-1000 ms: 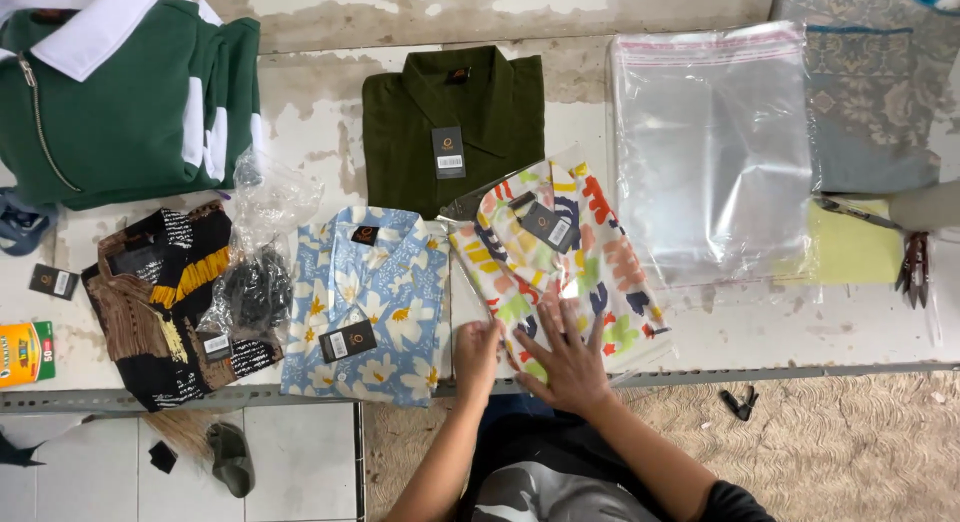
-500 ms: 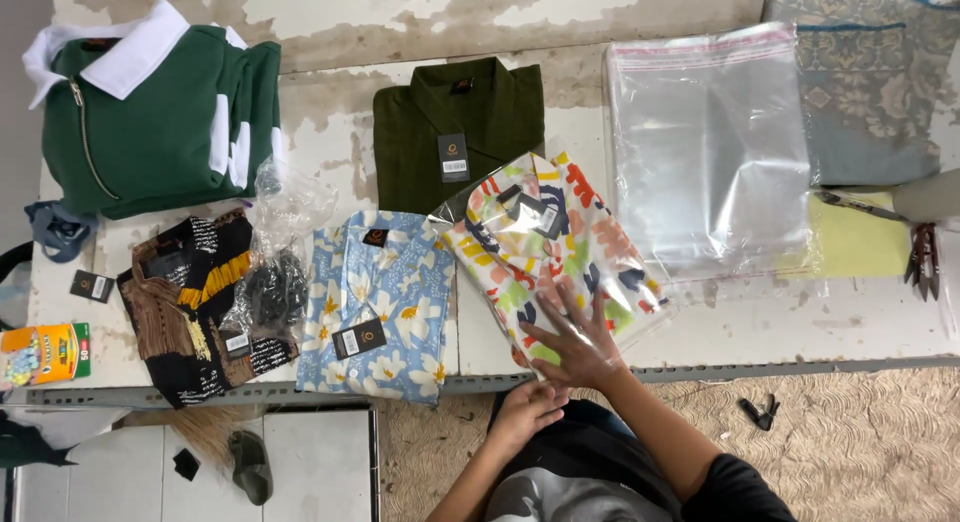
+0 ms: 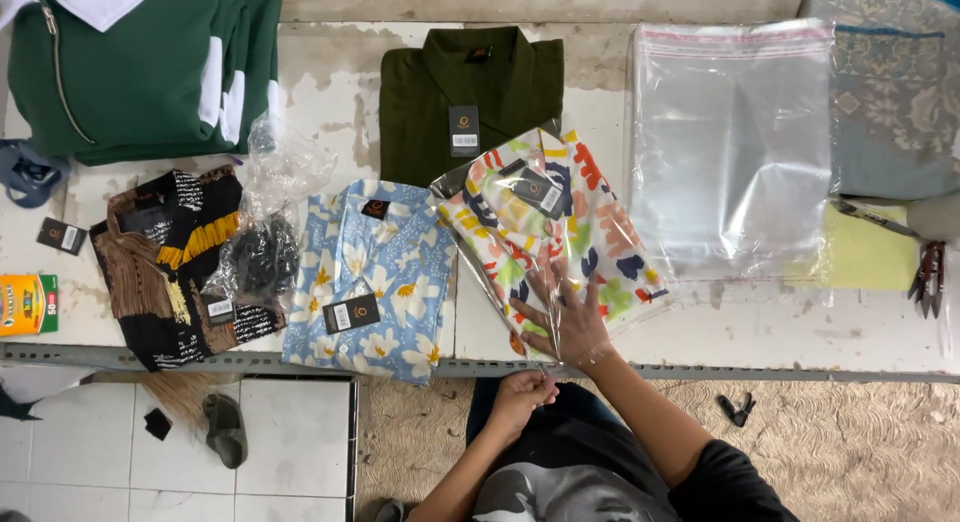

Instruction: Folding a patterned shirt, inserting it into a plastic packaging bag, measuring it, and placing it into a collection basket.

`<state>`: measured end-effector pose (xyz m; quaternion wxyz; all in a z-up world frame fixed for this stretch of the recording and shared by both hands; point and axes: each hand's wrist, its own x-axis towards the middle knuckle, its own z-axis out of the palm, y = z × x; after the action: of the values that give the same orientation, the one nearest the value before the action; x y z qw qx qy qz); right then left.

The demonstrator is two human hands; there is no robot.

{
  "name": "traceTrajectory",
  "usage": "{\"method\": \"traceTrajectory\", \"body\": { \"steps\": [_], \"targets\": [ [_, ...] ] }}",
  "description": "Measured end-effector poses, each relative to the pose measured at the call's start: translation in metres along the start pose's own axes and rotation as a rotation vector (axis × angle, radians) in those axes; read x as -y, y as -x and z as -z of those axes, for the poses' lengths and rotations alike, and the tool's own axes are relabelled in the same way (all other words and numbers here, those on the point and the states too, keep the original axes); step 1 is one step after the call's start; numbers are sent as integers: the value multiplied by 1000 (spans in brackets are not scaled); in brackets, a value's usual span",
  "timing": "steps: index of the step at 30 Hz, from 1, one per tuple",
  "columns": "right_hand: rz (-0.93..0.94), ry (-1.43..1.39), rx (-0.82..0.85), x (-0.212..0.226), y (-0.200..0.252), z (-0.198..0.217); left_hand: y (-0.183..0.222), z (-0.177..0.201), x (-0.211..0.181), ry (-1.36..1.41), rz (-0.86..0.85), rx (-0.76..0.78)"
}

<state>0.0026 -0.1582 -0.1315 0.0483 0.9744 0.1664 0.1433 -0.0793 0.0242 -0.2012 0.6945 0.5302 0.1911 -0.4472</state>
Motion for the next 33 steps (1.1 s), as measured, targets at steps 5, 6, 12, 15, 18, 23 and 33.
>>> {"method": "traceTrajectory", "body": {
  "steps": [5,6,12,15,18,23,33],
  "targets": [
    [30,-168,205,6,0,-7,18,5,-14,71,-96,-6],
    [-44,-126,151,9,1,-2,26,3,-22,18,-154,-95],
    [-269,-253,93,34,16,36,64,-11,-64,-229,-365,-451],
    [-358,-139,137,66,39,33,70,-8,-82,-263,-324,-379],
    [-414,-73,338,70,53,32,62,6,-72,-208,-292,-260],
    [-272,-159,337,35,71,23,48,11,-45,-9,-229,-182],
    [-241,-223,85,32,56,17,44,12,-42,-137,-181,-319]
  ]
}}
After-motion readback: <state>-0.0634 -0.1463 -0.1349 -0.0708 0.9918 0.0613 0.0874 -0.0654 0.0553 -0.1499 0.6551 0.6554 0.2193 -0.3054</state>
